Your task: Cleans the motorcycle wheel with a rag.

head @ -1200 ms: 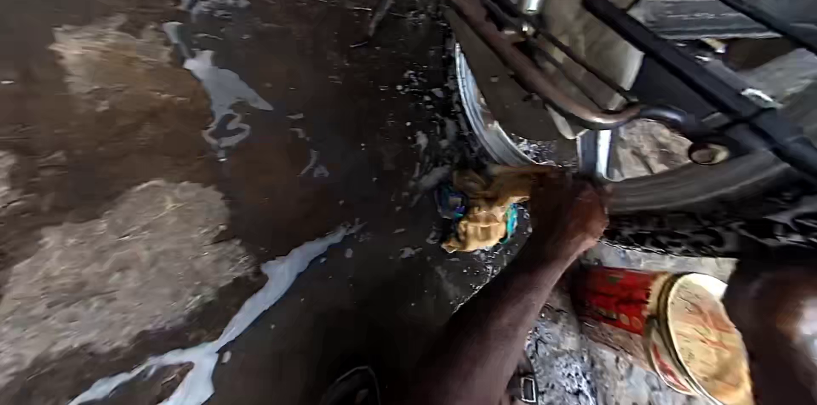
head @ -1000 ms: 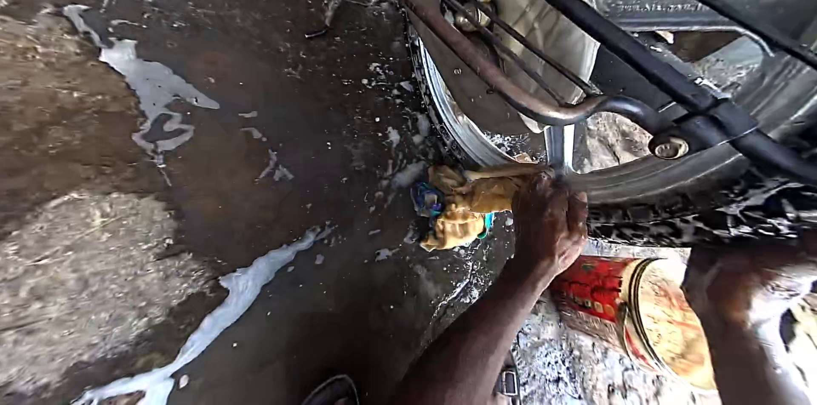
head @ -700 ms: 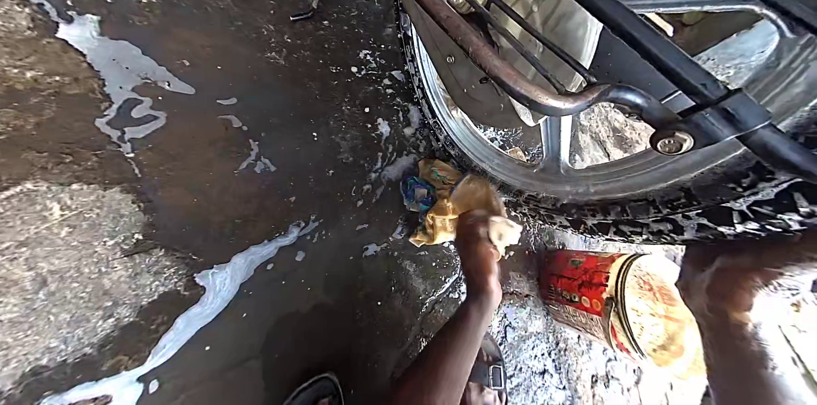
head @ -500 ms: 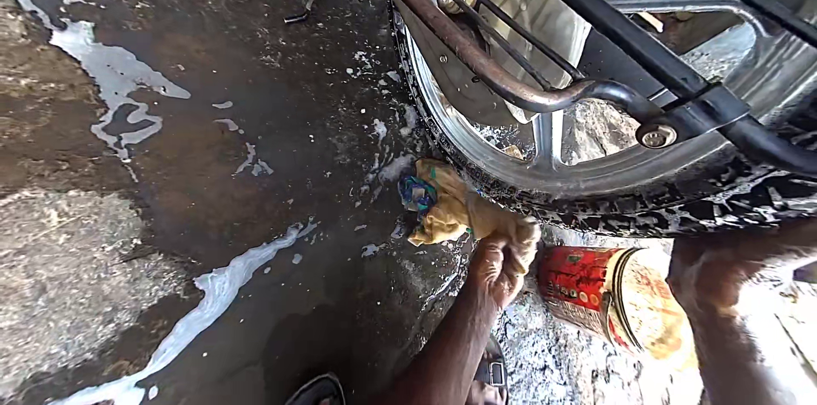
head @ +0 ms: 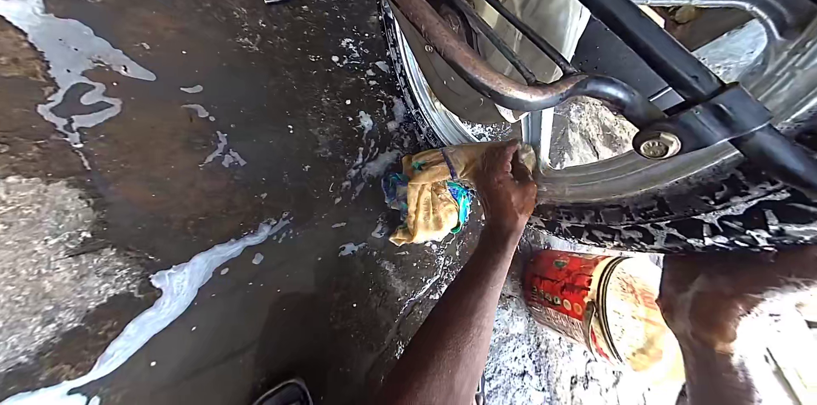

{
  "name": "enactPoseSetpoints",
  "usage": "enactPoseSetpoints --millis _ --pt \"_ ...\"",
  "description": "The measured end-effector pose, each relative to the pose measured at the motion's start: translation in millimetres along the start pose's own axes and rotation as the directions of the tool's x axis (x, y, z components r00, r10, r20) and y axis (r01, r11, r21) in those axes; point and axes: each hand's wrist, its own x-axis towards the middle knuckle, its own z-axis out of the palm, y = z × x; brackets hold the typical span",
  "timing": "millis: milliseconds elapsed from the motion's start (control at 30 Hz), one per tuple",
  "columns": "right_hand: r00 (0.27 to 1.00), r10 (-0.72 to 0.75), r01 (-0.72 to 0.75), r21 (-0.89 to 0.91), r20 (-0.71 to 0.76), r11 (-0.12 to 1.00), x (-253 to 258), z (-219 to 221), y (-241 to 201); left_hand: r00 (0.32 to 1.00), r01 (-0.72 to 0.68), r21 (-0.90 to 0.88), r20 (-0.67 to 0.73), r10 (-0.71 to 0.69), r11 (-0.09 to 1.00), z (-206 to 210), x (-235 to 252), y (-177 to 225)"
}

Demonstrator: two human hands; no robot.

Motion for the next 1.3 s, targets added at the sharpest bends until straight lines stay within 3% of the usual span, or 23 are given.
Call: enactPoseSetpoints --millis 100,233,333,467,633,733,833,1000,1067,1233,1300 --pt "0.986 -0.025 0.022 0.021 0.162 1.000 1.1 -20.0 15.0 1.000 -0.025 0.103 -0.001 0.025 0.994 3.2 11.4 -3.8" --pt "0.990 -0.041 0.036 0.039 0.135 0.999 0.0 -21.0 22.3 0.974 0.182 -0.159 -0.103 -0.200 0.970 11.6 65.7 37.4" --pt "0.994 -0.060 0.049 0.119 0.087 0.992 2.6 -14.6 24.7 0.966 0.235 -0.184 -0.061 -0.249 0.955 14.2 76.8 57.4" --pt "0.994 -0.020 0.009 0.103 0.110 0.995 2.0 -6.2 13.2 0.988 0.110 -0.133 -0.094 -0.123 0.985 6.0 61.5 21.9" --pt "0.969 -0.049 0.014 0.145 0.242 0.989 -0.8 -12.3 24.2 0.996 0.087 0.029 0.016 -0.087 0.996 -22.5 15.7 -22.4" --pt "0.974 0.019 -0.065 0.199 0.224 0.978 -2.0 -17.2 29.1 0.998 -0.069 -0.033 0.006 0.069 0.997 -29.0 -15.6 -8.9" --pt "0.968 0.064 -0.102 0.147 0.244 0.984 2.2 -20.5 31.0 0.969 -0.165 -0.126 0.166 0.185 0.978 -33.8 -34.8 11.1" --pt "0.967 0.019 -0.043 0.087 0.253 0.995 -1.7 -18.4 29.4 0.890 -0.248 0.075 0.412 0.196 0.966 -49.8 -19.3 -0.8" --pt "0.969 0.011 -0.035 0.092 0.247 0.995 -1.3 -15.7 29.7 0.879 -0.247 0.093 0.440 0.183 0.964 -53.7 -14.3 -4.1" --pt "0.969 -0.021 -0.005 0.102 0.248 0.995 4.1 -16.4 28.2 0.866 -0.173 -0.055 0.467 0.179 0.983 -49.3 -16.3 11.3" --pt "0.966 -0.040 0.019 0.083 0.254 0.996 6.4 -17.5 27.0 0.865 -0.201 -0.020 0.465 0.187 0.979 -46.1 -12.0 11.8"
